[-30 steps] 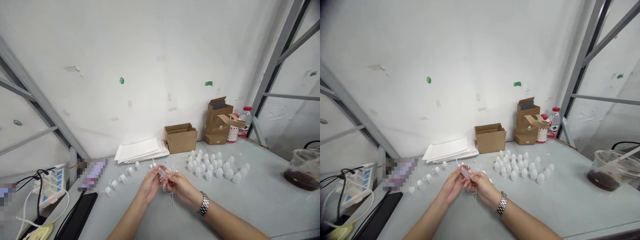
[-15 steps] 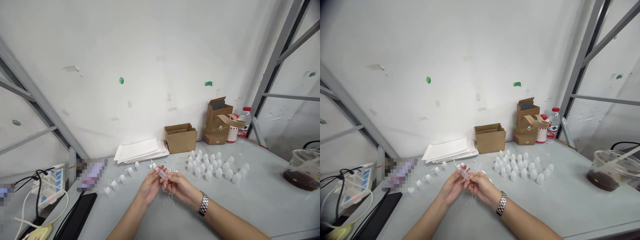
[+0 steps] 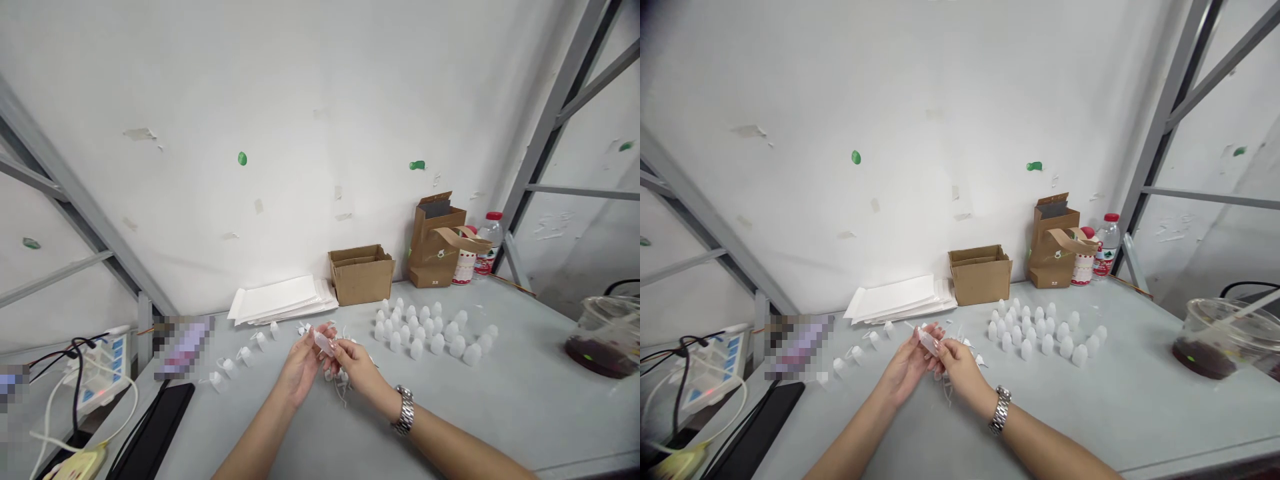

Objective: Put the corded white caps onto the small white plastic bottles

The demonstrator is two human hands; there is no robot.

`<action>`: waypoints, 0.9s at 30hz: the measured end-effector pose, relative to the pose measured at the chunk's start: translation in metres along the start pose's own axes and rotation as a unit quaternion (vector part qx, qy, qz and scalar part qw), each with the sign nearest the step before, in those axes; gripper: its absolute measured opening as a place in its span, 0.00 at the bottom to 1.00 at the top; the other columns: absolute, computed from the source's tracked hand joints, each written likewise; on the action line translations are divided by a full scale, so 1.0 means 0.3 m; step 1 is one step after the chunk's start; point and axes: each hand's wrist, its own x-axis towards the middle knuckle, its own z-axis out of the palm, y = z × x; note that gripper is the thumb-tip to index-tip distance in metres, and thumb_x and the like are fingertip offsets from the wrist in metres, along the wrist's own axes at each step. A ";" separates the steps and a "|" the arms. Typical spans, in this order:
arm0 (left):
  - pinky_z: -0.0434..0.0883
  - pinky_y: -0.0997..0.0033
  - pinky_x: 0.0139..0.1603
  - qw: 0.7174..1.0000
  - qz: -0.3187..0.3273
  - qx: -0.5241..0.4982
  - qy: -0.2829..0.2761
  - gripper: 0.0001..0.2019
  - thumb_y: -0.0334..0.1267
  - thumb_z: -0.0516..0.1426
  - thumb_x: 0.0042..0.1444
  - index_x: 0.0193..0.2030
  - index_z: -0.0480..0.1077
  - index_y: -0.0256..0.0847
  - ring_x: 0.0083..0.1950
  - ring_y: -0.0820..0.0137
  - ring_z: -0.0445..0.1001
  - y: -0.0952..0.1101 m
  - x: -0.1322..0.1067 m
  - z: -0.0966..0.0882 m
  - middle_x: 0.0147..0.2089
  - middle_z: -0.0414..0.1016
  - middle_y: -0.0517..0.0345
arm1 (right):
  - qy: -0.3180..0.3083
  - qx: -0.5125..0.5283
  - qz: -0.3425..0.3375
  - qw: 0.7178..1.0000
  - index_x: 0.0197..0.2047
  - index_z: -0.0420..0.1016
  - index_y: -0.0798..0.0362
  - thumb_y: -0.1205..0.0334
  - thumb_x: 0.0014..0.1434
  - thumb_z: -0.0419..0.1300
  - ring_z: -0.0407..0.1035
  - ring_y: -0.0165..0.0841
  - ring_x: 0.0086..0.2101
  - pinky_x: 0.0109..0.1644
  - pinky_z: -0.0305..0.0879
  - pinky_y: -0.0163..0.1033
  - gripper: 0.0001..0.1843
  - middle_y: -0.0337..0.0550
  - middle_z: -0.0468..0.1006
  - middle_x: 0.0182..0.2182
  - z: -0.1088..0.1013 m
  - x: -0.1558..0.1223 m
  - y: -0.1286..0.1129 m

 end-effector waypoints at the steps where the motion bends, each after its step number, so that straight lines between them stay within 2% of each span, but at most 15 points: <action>1: 0.63 0.72 0.26 1.000 0.001 0.006 -0.002 0.17 0.47 0.58 0.47 0.39 0.71 0.36 0.26 0.74 0.66 0.002 -0.001 0.001 0.37 0.73 0.52 | -0.004 0.006 0.002 1.000 0.23 0.65 0.54 0.41 0.51 0.51 0.62 0.27 0.20 0.27 0.58 0.34 0.24 0.38 0.69 0.19 0.001 0.001 -0.002; 4: 0.63 0.72 0.26 1.000 0.006 0.008 -0.006 0.15 0.45 0.58 0.47 0.37 0.71 0.37 0.25 0.74 0.66 0.000 -0.002 0.002 0.35 0.73 0.54 | 0.014 0.007 0.006 1.000 0.23 0.66 0.54 0.41 0.50 0.53 0.61 0.27 0.20 0.26 0.58 0.33 0.23 0.38 0.70 0.20 0.003 0.000 -0.005; 8: 0.63 0.71 0.28 1.000 0.000 -0.006 -0.014 0.14 0.42 0.58 0.48 0.40 0.70 0.39 0.26 0.75 0.67 -0.007 -0.004 0.001 0.37 0.73 0.56 | 0.015 0.010 0.008 1.000 0.21 0.66 0.55 0.43 0.51 0.54 0.61 0.26 0.20 0.26 0.56 0.33 0.23 0.38 0.69 0.18 0.001 0.001 0.004; 13: 0.65 0.73 0.34 0.999 -0.005 -0.037 0.001 0.13 0.37 0.58 0.47 0.41 0.71 0.38 0.38 0.69 0.71 -0.004 -0.006 0.000 0.38 0.73 0.53 | 0.008 0.012 0.008 1.000 0.21 0.66 0.56 0.44 0.51 0.54 0.60 0.25 0.19 0.26 0.55 0.32 0.23 0.38 0.68 0.16 -0.002 0.006 0.013; 20: 0.64 0.71 0.44 0.995 -0.026 -0.092 0.002 0.13 0.30 0.56 0.47 0.42 0.71 0.39 0.49 0.67 0.68 -0.015 -0.005 -0.009 0.48 0.71 0.54 | 0.048 -0.048 -0.019 0.998 0.26 0.68 0.55 0.47 0.53 0.53 0.63 0.28 0.22 0.28 0.58 0.34 0.18 0.38 0.70 0.21 0.006 -0.014 0.003; 23: 0.65 0.73 0.35 0.998 -0.018 -0.063 0.007 0.14 0.36 0.57 0.49 0.45 0.69 0.41 0.45 0.66 0.70 -0.019 -0.005 -0.005 0.47 0.71 0.53 | 0.039 -0.038 -0.013 0.998 0.24 0.67 0.55 0.45 0.53 0.53 0.62 0.28 0.21 0.27 0.57 0.34 0.20 0.38 0.70 0.19 0.004 -0.009 0.010; 27: 0.65 0.73 0.29 0.999 -0.022 -0.029 0.022 0.16 0.45 0.56 0.49 0.43 0.70 0.39 0.36 0.69 0.71 -0.007 -0.004 0.001 0.45 0.72 0.50 | -0.024 0.058 0.029 0.998 0.22 0.66 0.56 0.41 0.52 0.50 0.60 0.26 0.18 0.25 0.56 0.33 0.25 0.39 0.69 0.16 -0.001 0.010 0.019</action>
